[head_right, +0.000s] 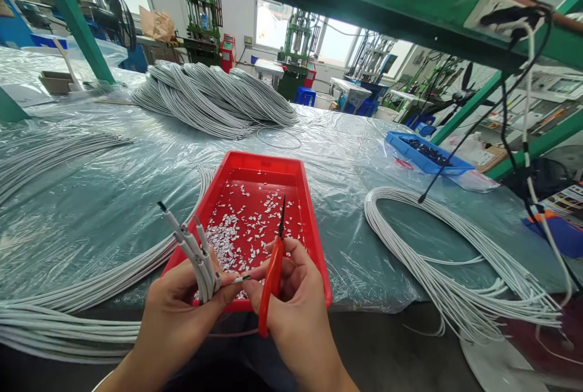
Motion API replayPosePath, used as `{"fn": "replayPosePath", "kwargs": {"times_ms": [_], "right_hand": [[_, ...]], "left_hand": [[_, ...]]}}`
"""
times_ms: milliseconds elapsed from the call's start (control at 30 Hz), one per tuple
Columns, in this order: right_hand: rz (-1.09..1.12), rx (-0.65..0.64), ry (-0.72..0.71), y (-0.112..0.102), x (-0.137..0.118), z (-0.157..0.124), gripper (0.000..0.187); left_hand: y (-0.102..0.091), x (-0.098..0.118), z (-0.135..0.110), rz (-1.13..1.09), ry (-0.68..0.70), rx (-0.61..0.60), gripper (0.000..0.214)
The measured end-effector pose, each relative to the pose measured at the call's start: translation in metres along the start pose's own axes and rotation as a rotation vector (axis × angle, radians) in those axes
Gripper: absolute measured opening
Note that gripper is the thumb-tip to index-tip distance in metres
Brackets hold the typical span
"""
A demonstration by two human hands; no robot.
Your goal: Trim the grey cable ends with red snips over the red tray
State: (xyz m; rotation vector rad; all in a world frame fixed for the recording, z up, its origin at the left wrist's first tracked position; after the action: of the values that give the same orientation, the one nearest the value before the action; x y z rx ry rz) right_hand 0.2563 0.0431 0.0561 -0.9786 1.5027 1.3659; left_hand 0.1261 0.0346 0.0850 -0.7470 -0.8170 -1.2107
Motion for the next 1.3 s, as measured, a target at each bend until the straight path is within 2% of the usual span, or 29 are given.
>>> {"fn": "replayPosePath", "kwargs": {"times_ms": [133,200,267,367,433,533,667,767,867,967,1100,1200,1300], "right_hand": [[-0.093,-0.013,-0.003,0.001,-0.01,-0.002,0.035],[-0.137,-0.044,-0.018,0.004,-0.014,-0.002,0.035],[-0.155,-0.086,-0.005,0.007,-0.014,0.001,0.035],[-0.149,-0.121,0.01,0.006,-0.009,0.01,0.032],[-0.157,-0.118,0.008,0.004,-0.004,0.019,0.032],[-0.176,-0.125,0.023,-0.001,0.003,0.03,0.034],[-0.231,-0.126,-0.001,-0.015,0.0,0.025,0.029],[-0.45,-0.098,-0.003,-0.032,-0.006,0.01,0.034],[-0.682,-0.251,0.057,-0.029,-0.008,-0.005,0.041],[-0.85,-0.405,0.121,-0.018,-0.014,-0.012,0.037],[-1.103,-0.46,0.166,-0.019,-0.018,-0.01,0.045],[-1.176,-0.497,0.193,-0.026,-0.013,-0.01,0.054],[-1.088,-0.562,0.206,-0.026,-0.008,-0.013,0.053]], "left_hand": [[0.001,0.008,-0.004,0.157,0.144,-0.017,0.022],[0.003,0.005,-0.004,0.145,0.13,-0.039,0.021],[0.008,-0.009,-0.004,0.032,-0.046,-0.104,0.017],[0.021,-0.033,-0.012,-0.26,-0.436,-0.201,0.012],[0.023,-0.043,-0.019,-0.371,-0.624,-0.184,0.009],[0.016,-0.051,-0.025,-0.397,-0.766,-0.102,0.01],[0.01,-0.056,-0.02,-0.473,-0.749,-0.035,0.018],[0.011,-0.06,-0.015,-0.5,-0.735,-0.049,0.021],[0.015,-0.061,-0.014,-0.472,-0.731,-0.092,0.022],[0.017,-0.061,-0.015,-0.425,-0.741,-0.113,0.022],[0.018,-0.062,-0.017,-0.355,-0.74,-0.145,0.021],[0.02,-0.063,-0.017,-0.358,-0.722,-0.181,0.021],[0.021,-0.063,-0.016,-0.363,-0.72,-0.205,0.02]]}}
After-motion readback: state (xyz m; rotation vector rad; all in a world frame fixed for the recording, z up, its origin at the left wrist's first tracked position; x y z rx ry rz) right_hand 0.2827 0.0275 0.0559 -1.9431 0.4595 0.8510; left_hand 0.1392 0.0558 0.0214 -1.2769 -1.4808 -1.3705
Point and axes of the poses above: each hand's wrist, its own z-axis towards the middle knuckle, its own y-axis out of the palm, x = y × z, the point moved 9 cm from there along z, towards the middle knuckle, and after that the axes turned 7 degrees about x, right-handed, at the moved point
